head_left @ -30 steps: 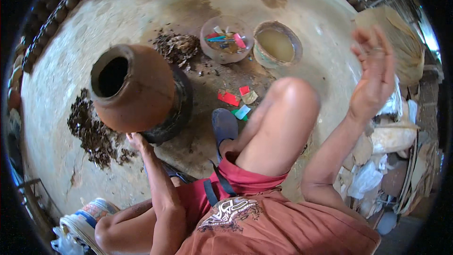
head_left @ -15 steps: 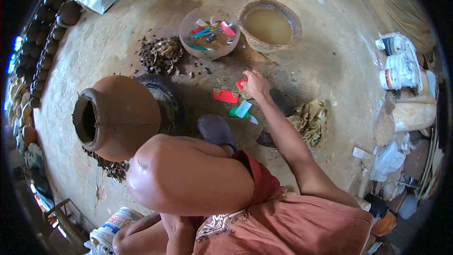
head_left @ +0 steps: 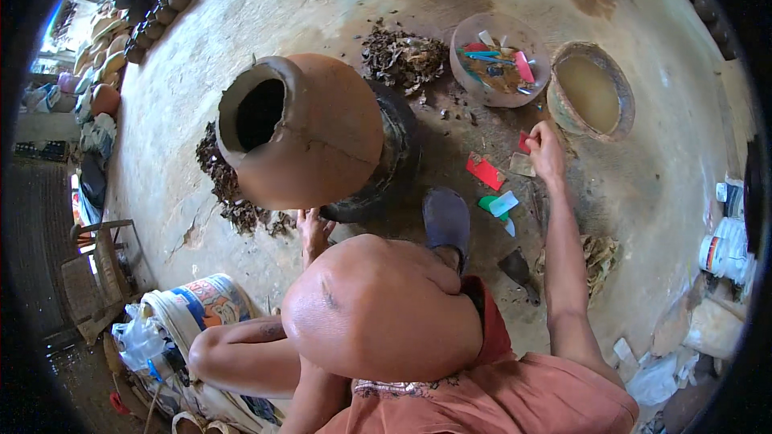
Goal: The person uses small tools to smooth and scrape the inner and outer surfaces of a large clay pot while sitting on the floor.
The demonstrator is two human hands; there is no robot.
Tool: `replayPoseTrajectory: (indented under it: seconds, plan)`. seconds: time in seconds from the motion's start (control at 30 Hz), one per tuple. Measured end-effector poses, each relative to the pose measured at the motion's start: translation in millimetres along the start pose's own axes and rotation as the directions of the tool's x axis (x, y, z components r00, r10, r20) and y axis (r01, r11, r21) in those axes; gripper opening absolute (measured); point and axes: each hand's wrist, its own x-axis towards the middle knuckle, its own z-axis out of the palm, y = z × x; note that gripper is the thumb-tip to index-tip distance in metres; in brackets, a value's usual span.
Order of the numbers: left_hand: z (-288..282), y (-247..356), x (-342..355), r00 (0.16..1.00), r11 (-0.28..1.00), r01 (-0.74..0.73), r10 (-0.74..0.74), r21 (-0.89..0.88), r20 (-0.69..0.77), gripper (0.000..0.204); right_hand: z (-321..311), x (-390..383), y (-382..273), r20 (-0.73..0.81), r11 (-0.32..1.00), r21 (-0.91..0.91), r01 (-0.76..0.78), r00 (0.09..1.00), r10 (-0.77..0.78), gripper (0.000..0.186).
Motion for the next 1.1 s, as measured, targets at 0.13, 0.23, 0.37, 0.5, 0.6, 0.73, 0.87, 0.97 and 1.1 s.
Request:
replayPoseTrajectory:
  seconds: [0.13, 0.23, 0.37, 0.5, 0.6, 0.73, 0.87, 0.97, 1.1]
  plan:
    - [-4, -20, 50, 0.999, 1.000, 0.007, -0.007, -0.010, -0.041, 0.062, -22, -11, -63, -0.294, 0.973, 0.175, 0.151, 0.951, -0.095, 0.016]
    - [1, -42, 70, 0.998, 1.000, 0.024, -0.025, -0.018, -0.055, 0.067, -28, -14, -96, -0.341, 0.905, 0.366, 0.216, 0.936, -0.085, 0.028]
    - [-6, -50, 84, 0.995, 1.000, 0.010, -0.010, -0.007, -0.100, 0.075, -37, -36, -176, -0.295, 0.670, 0.646, 0.365, 0.930, -0.221, 0.046]
    - [-28, -40, 92, 0.935, 0.980, -0.187, 0.198, 0.068, -0.294, 0.083, -48, -78, -274, -0.297, 0.585, 0.594, 0.552, 0.826, -0.479, 0.057]
    - [-2, -25, 71, 0.814, 0.836, -0.528, 0.447, -0.152, -0.371, 0.088, -42, -67, -283, -0.365, 0.497, 0.277, 0.823, 0.568, -0.738, 0.048]
    - [29, 60, -52, 0.461, 0.509, -0.847, 0.847, 0.154, -0.263, 0.105, -28, -64, -308, -0.363, 0.191, 0.033, 0.981, 0.189, -0.912, 0.036]
    - [52, 80, -106, 0.191, 0.161, -0.872, 0.981, 0.462, 0.020, 0.120, -12, -56, -311, -0.364, 0.123, -0.040, 0.992, 0.100, -0.926, 0.035]
    - [76, 81, -109, 0.098, 0.074, -0.882, 0.995, 0.466, 0.027, 0.130, -10, -56, -319, -0.362, 0.101, -0.049, 0.994, 0.077, -0.929, 0.035]
    - [101, 72, -108, 0.113, 0.077, -0.840, 0.993, 0.538, 0.034, 0.132, -7, -55, -320, -0.300, 0.115, -0.019, 0.993, 0.104, -0.948, 0.035]
